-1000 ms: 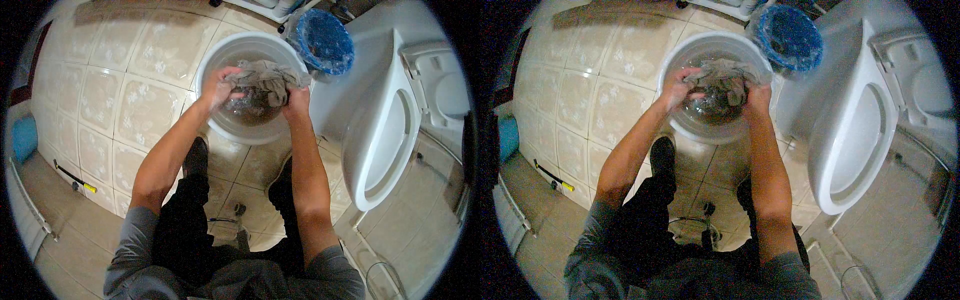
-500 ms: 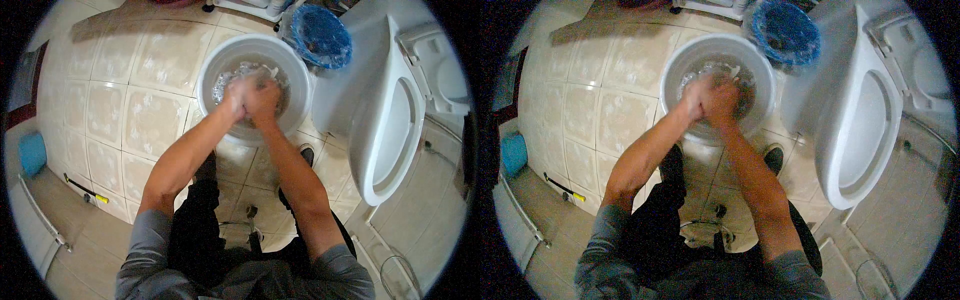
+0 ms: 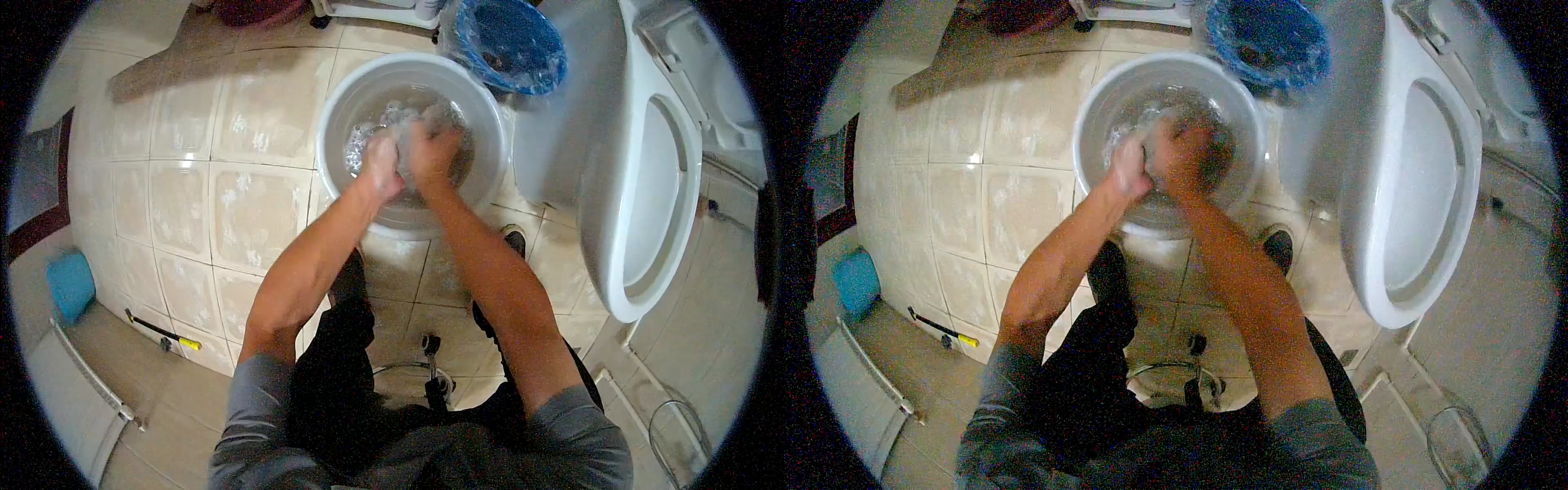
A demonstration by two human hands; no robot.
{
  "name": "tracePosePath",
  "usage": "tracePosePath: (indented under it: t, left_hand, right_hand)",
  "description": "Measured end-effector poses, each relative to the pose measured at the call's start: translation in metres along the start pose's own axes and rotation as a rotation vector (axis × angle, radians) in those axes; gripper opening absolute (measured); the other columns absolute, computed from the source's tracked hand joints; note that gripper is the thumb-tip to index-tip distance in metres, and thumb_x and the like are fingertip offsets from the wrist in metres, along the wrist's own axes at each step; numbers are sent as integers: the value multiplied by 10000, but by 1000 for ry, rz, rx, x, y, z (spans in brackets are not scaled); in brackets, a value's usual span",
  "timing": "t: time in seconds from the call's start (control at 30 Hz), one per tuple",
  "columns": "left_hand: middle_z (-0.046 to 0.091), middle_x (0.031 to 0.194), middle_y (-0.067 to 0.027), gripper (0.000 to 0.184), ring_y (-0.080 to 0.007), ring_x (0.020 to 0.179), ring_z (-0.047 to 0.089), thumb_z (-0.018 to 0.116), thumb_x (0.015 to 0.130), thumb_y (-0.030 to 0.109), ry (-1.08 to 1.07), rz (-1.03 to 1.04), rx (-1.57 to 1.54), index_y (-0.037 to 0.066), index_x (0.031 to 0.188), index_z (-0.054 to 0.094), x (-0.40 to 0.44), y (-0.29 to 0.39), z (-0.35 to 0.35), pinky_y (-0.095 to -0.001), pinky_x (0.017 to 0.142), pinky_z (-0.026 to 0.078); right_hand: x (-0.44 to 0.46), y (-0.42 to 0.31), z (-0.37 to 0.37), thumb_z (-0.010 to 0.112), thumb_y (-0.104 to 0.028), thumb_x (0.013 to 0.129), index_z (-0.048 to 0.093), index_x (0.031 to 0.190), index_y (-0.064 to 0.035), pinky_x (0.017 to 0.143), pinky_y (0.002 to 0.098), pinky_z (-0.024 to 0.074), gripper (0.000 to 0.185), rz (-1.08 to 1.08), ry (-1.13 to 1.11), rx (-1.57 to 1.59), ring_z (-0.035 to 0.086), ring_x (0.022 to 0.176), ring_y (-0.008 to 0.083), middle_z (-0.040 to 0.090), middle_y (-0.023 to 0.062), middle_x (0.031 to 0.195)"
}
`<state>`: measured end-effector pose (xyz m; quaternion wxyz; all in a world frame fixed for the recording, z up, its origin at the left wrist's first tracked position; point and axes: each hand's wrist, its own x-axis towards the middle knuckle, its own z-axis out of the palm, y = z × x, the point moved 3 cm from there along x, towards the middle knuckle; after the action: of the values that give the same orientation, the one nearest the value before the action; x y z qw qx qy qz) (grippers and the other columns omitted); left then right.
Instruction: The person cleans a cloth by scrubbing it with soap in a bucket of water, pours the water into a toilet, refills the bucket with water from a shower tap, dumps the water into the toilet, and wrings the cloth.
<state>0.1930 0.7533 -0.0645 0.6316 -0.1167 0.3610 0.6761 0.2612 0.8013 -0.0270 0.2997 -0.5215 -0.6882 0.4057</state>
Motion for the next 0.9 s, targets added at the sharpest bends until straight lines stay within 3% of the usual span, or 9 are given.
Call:
tracePosePath:
  t: [0.07, 0.37, 0.43, 0.5, 0.6, 0.67, 0.73, 0.83, 0.9]
  left_hand:
    - [653, 1104, -140, 332, -284, 1007, 635, 583, 916, 249, -135, -74, 19, 34, 1167, 611, 35, 7, -55, -429, 915, 521]
    - [660, 1138, -78, 363, -239, 1043, 628, 542, 988, 384, -81, -25, -2, 72, 1158, 618, -47, 26, 4, -405, 872, 527]
    - [651, 1167, -88, 441, -243, 1100, 605, 489, 996, 476, 228, 27, 496, 101, 1201, 598, -50, 28, -21, -431, 896, 513]
    - [563, 1318, -128, 562, -282, 1256, 508, 460, 980, 555, 145, -2, 601, 128, 1344, 496, -59, 27, -14, -488, 968, 477]
    - [484, 1401, -146, 782, -304, 1303, 474, 464, 892, 700, 59, -102, 96, 97, 1391, 440, -79, 30, 28, -527, 1050, 435]
    - [436, 1436, -155, 738, -308, 1326, 441, 452, 931, 637, -151, -126, -18, 94, 1424, 376, -76, 38, 30, -528, 1065, 417]
    - [507, 1376, -177, 591, -321, 1279, 494, 535, 916, 477, -322, 98, 136, 92, 1361, 476, -50, 37, -16, -486, 1083, 415]
    - [540, 1313, -177, 481, -294, 1179, 554, 508, 928, 359, -545, -168, -282, 73, 1314, 509, -40, 47, -38, -444, 1010, 485]
    - [562, 1291, -171, 450, -310, 1171, 566, 491, 954, 359, -390, -137, -269, 65, 1290, 541, -46, 44, -17, -466, 1010, 489]
  right_hand:
    - [-17, 8, 6, 652, -356, 805, 612, 1181, -8, 968, 502, 442, 514, -47, -94, -73, 582, 1089, 450, 630, 279, 1137]
    - [50, 12, -45, 710, -220, 796, 677, 1003, 33, 806, 429, 511, 328, -12, -84, -90, 671, 882, 287, 691, 198, 916]
    - [60, 12, -49, 750, -278, 780, 654, 1056, 28, 815, 426, 511, 424, 140, -144, 230, 667, 926, 287, 692, 198, 965]
    - [58, -5, -46, 761, -303, 778, 638, 1081, 27, 815, 420, 512, 465, 24, -131, 107, 665, 923, 284, 688, 189, 982]
    - [44, -59, -43, 768, -310, 783, 607, 1120, 28, 843, 405, 506, 504, -28, -268, 37, 652, 946, 288, 667, 181, 1038]
    - [19, -77, -38, 764, -292, 790, 593, 1133, 31, 872, 396, 498, 501, 36, -419, 91, 643, 973, 295, 651, 183, 1077]
    - [-11, -83, -30, 733, -208, 811, 579, 1181, 40, 945, 371, 467, 471, -492, -422, -187, 606, 1065, 302, 617, 184, 1133]
    - [-32, -66, -45, 684, -160, 829, 557, 1259, 14, 998, 374, 438, 481, -439, -507, 160, 563, 1144, 310, 580, 190, 1202]
    - [-33, -33, -40, 646, -173, 884, 509, 1348, -36, 1008, 378, 437, 503, -448, -317, 134, 562, 1158, 291, 580, 160, 1242]
